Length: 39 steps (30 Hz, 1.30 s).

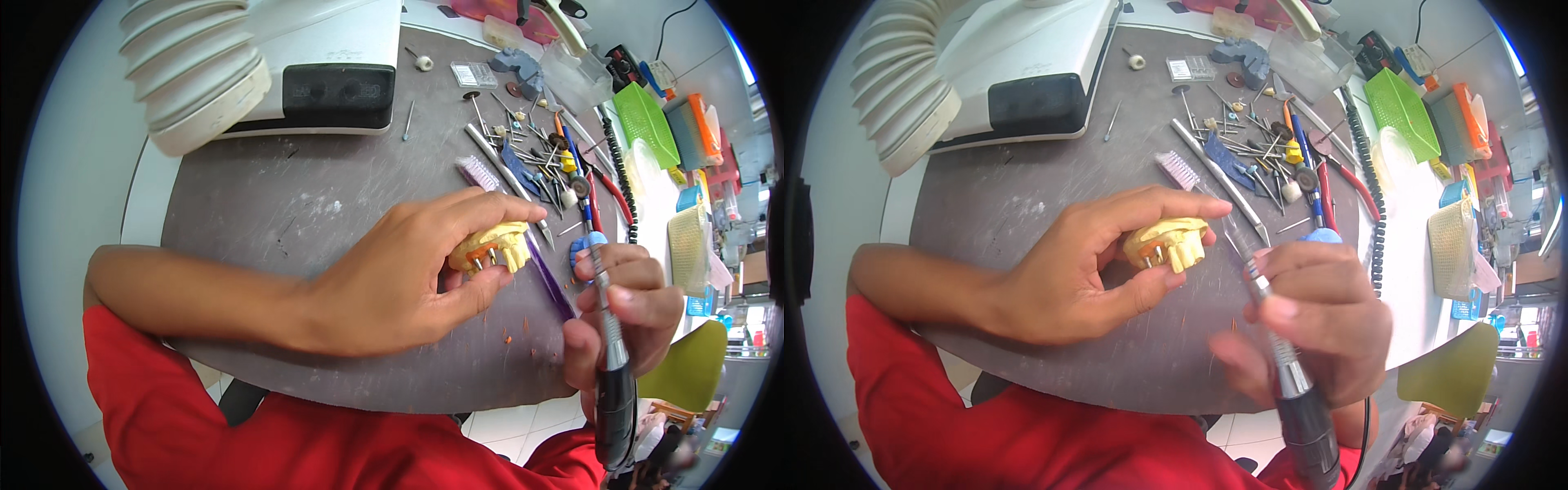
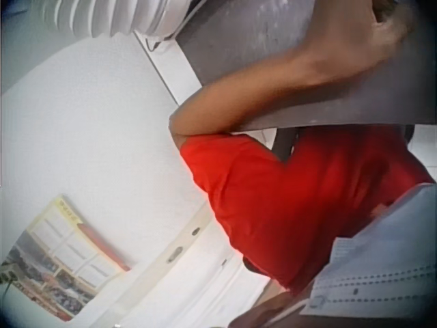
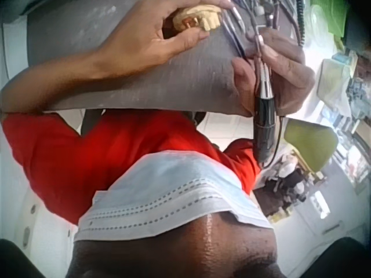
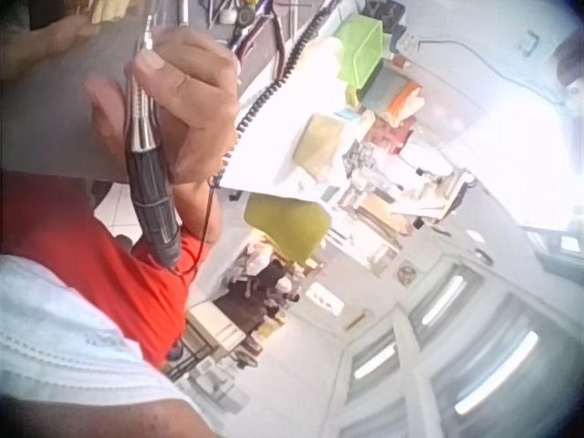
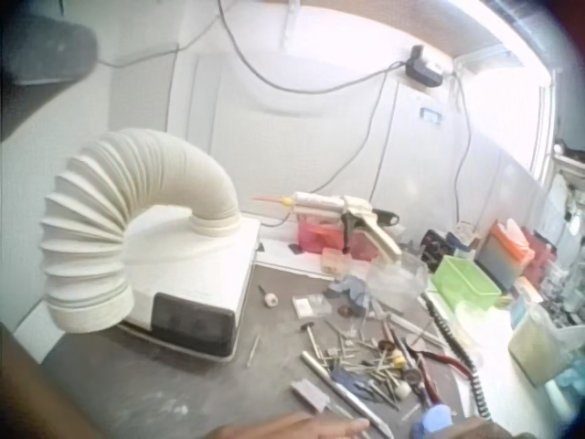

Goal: The person uses a rotary carving tool to shape a yellow dental model, focusing on the gum and tooth areas. They periodically pause to brush away debris with a small brush before resuming the carving process.

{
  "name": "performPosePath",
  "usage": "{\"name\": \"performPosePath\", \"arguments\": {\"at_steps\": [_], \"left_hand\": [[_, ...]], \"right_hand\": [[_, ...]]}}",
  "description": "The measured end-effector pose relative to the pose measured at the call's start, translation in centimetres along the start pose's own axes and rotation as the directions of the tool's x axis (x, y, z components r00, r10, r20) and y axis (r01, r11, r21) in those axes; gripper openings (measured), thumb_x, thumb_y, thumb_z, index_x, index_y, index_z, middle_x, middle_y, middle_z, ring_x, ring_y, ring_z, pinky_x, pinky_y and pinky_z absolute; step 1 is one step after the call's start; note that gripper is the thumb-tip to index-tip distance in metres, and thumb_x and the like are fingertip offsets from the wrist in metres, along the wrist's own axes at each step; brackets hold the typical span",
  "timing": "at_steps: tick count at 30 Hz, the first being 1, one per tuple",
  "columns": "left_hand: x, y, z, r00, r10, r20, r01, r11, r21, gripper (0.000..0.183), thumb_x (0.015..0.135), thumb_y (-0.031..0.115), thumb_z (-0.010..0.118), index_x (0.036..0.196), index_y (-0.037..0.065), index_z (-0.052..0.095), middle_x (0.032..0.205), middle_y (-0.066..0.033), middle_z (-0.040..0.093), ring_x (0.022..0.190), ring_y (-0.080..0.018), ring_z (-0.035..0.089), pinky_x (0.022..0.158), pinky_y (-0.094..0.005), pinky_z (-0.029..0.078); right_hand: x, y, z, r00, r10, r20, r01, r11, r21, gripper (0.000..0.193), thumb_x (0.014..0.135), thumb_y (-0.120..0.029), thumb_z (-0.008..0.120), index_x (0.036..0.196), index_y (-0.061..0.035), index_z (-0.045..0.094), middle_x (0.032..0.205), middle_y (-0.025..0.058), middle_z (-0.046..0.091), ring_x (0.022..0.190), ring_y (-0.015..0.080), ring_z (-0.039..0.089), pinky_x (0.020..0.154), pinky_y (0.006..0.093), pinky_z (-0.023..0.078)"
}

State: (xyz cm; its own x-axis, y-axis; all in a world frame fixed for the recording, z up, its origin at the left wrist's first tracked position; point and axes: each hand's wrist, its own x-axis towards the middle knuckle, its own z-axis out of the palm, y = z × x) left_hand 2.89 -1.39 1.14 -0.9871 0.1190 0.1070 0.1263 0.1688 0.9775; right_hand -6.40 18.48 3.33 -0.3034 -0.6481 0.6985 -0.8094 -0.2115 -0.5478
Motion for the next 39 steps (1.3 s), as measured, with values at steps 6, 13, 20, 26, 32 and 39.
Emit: {"name": "performPosePath", "arguments": {"at_steps": [6,13,20,26,32,39], "left_hand": [[0.8,-0.8,0.7,0.996,0.045,-0.083,-0.044,0.999,0.005,0.046,0.088,0.004,0.054,0.133,0.001,0.046,0.105,-0.0075,0.056,0.093,-0.0091,0.053,0.078,-0.0217,0.046],[0.8,-1.0,0.4,0.995,0.011,-0.1,-0.015,0.999,-0.038,0.047,0.087,0.001,0.055,0.133,0.0,0.045,0.114,-0.0104,0.055,0.104,-0.0135,0.055,0.085,-0.025,0.049],[1.3,-1.3,0.6,0.993,0.03,-0.111,-0.036,0.998,-0.056,0.048,0.084,-0.003,0.06,0.13,-0.001,0.047,0.115,-0.0116,0.056,0.106,-0.0157,0.056,0.087,-0.0262,0.049],[1.1,-0.6,-0.1,0.998,-0.026,-0.055,0.03,0.998,0.058,0.048,0.081,-0.004,0.061,0.128,0.0,0.051,0.115,-0.0111,0.058,0.103,-0.013,0.057,0.082,-0.0238,0.049],[1.3,-0.9,0.2,0.998,-0.008,-0.059,0.008,1.0,-0.007,0.048,0.077,-0.004,0.06,0.125,-0.001,0.053,0.114,-0.0141,0.06,0.1,-0.016,0.06,0.082,-0.0262,0.049],[1.3,-1.1,0.2,0.993,0.083,-0.085,-0.077,0.994,0.071,0.048,0.073,-0.003,0.058,0.121,-0.002,0.056,0.11,-0.0168,0.063,0.099,-0.022,0.064,0.084,-0.03,0.051]], "right_hand": [[0.6,0.6,-0.6,1.0,-0.028,-0.01,0.028,0.999,0.038,0.039,0.071,0.002,0.071,0.104,-0.0009,0.051,0.077,0.0126,0.06,0.081,0.0286,0.063,0.076,0.0379,0.051],[-0.9,2.3,0.6,0.999,-0.014,0.044,0.02,0.99,-0.137,0.038,0.072,-0.002,0.076,0.102,-0.0054,0.053,0.082,0.0115,0.061,0.088,0.0319,0.067,0.082,0.0477,0.055],[-0.7,1.0,0.0,0.986,0.046,0.162,-0.026,0.992,-0.121,0.038,0.072,-0.003,0.076,0.101,-0.0076,0.051,0.081,0.0091,0.059,0.092,0.0333,0.066,0.083,0.05,0.055],[-0.2,1.1,-0.9,0.955,0.079,0.284,-0.077,0.997,-0.021,0.038,0.072,-0.002,0.077,0.1,-0.0066,0.052,0.081,0.0103,0.06,0.096,0.0371,0.065,0.085,0.0503,0.054],[-0.3,1.4,-0.5,0.966,0.062,0.252,-0.06,0.998,-0.015,0.033,0.071,-0.001,0.076,0.097,-0.0046,0.054,0.079,0.01,0.06,0.098,0.0391,0.064,0.083,0.0466,0.056],[-0.3,1.2,0.1,0.97,0.05,0.238,-0.029,0.995,-0.091,0.029,0.07,0.002,0.074,0.091,-0.0028,0.056,0.077,0.0092,0.06,0.096,0.0395,0.065,0.074,0.0407,0.058]]}}
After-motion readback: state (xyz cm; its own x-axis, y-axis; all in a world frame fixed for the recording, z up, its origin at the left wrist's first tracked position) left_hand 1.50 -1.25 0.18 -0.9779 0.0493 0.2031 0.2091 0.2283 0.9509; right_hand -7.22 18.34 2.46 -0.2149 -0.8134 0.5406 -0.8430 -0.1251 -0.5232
